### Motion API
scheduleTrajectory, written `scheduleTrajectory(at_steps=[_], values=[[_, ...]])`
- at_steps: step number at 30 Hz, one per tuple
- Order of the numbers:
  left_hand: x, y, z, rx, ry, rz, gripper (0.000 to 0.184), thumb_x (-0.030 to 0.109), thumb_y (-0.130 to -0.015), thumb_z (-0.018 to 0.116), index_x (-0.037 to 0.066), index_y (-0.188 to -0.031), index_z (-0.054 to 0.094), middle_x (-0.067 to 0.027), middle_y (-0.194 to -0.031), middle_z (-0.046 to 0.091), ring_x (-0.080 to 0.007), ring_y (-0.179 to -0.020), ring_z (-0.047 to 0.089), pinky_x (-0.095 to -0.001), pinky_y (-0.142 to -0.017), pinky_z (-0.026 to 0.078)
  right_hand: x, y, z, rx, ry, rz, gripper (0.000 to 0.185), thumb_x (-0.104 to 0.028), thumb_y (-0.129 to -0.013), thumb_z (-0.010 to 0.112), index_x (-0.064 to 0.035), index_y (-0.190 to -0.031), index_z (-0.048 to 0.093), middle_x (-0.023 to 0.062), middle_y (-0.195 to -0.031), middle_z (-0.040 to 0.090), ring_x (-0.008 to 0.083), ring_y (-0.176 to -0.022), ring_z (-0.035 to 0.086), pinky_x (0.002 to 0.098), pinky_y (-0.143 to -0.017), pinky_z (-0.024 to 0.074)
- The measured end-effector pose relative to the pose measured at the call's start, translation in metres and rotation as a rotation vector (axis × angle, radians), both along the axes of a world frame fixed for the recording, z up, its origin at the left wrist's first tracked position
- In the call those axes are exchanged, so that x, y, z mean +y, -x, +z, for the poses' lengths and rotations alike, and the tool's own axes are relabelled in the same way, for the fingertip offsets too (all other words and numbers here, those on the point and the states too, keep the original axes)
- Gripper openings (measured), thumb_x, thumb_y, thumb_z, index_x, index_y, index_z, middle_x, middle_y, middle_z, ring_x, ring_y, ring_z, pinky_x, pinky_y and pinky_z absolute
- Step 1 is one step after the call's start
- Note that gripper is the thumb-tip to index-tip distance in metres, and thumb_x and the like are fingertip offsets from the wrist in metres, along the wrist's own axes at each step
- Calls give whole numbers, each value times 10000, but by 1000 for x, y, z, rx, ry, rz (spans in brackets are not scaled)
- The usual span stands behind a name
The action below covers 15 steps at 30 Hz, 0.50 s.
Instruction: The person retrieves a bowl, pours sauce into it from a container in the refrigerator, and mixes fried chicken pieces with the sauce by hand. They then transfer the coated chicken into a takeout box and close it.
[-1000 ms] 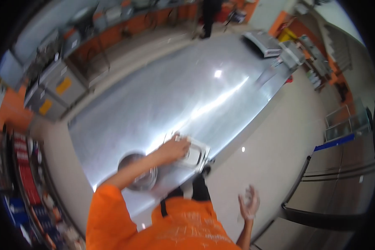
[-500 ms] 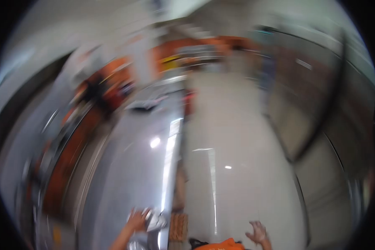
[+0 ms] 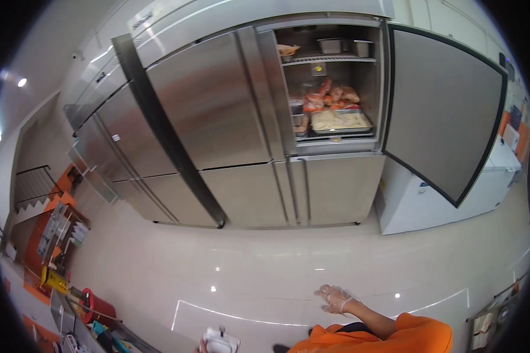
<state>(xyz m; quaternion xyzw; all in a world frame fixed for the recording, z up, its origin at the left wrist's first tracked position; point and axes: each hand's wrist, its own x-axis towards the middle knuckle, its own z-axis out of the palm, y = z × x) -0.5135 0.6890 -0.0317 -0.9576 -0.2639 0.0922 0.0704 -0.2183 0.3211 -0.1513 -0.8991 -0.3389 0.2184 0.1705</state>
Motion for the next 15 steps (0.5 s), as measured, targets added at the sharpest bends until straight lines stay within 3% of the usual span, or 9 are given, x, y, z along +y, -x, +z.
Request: scheduleTrajectory(at_steps=[1,2,5,7,9,11,15], values=[[-8,-55,2,-419,207,-56,1361,357,-401,936,49,-1519,223,-170,-1143,550,-387,-1119,532,-556,-1004,399,-10,-8,16,3,14,-61,626,-309,-860,648,-187,-1435,434,167,-1424,432,385,-1228,520,461,-1050,443],[-24,-111,13,-453,202,-73,1410,281,-340,951,47,-1513,204,-204,-1187,528,-405,-1143,513,-494,-1008,407,-19,-17,23,-43,-23,-129,612,-313,-860,650,-183,-1422,446,168,-1414,443,387,-1228,519,463,-1046,444],[-60,-274,73,-535,435,-326,1313,302,-425,899,45,-1513,209,-235,-1255,507,-421,-1202,485,-506,-1025,396,-41,-59,47,-209,-133,-330,590,-326,-845,677,-156,-1376,482,173,-1371,483,388,-1198,533,465,-1020,454],[-79,-372,108,-609,483,-575,1321,286,-434,894,64,-1531,192,-225,-1212,536,-431,-1123,538,-499,-971,441,-53,-89,54,-339,-211,-450,607,-339,-812,722,-121,-1337,509,179,-1323,518,385,-1140,565,462,-986,473],[-101,-460,169,-574,517,-776,1326,303,-448,899,95,-1543,180,-244,-1212,571,-442,-1119,560,-483,-971,461,-65,-120,65,-382,-360,-602,637,-264,-768,779,-109,-1324,511,162,-1291,542,354,-1095,590,447,-938,499],[-124,-544,231,-519,460,-904,1336,319,-461,900,135,-1552,152,-269,-1212,580,-461,-1106,577,-493,-952,483,-75,-155,69,-374,-544,-777,672,-187,-725,824,-96,-1313,511,139,-1264,559,313,-1056,606,421,-889,519],[-172,-708,345,-694,223,-1192,1194,411,-545,861,108,-1503,215,-274,-1098,607,-448,-1023,611,-486,-902,501,-113,-239,53,-311,-831,-1119,719,-75,-671,862,-77,-1298,510,95,-1238,568,233,-1025,603,368,-805,533]])
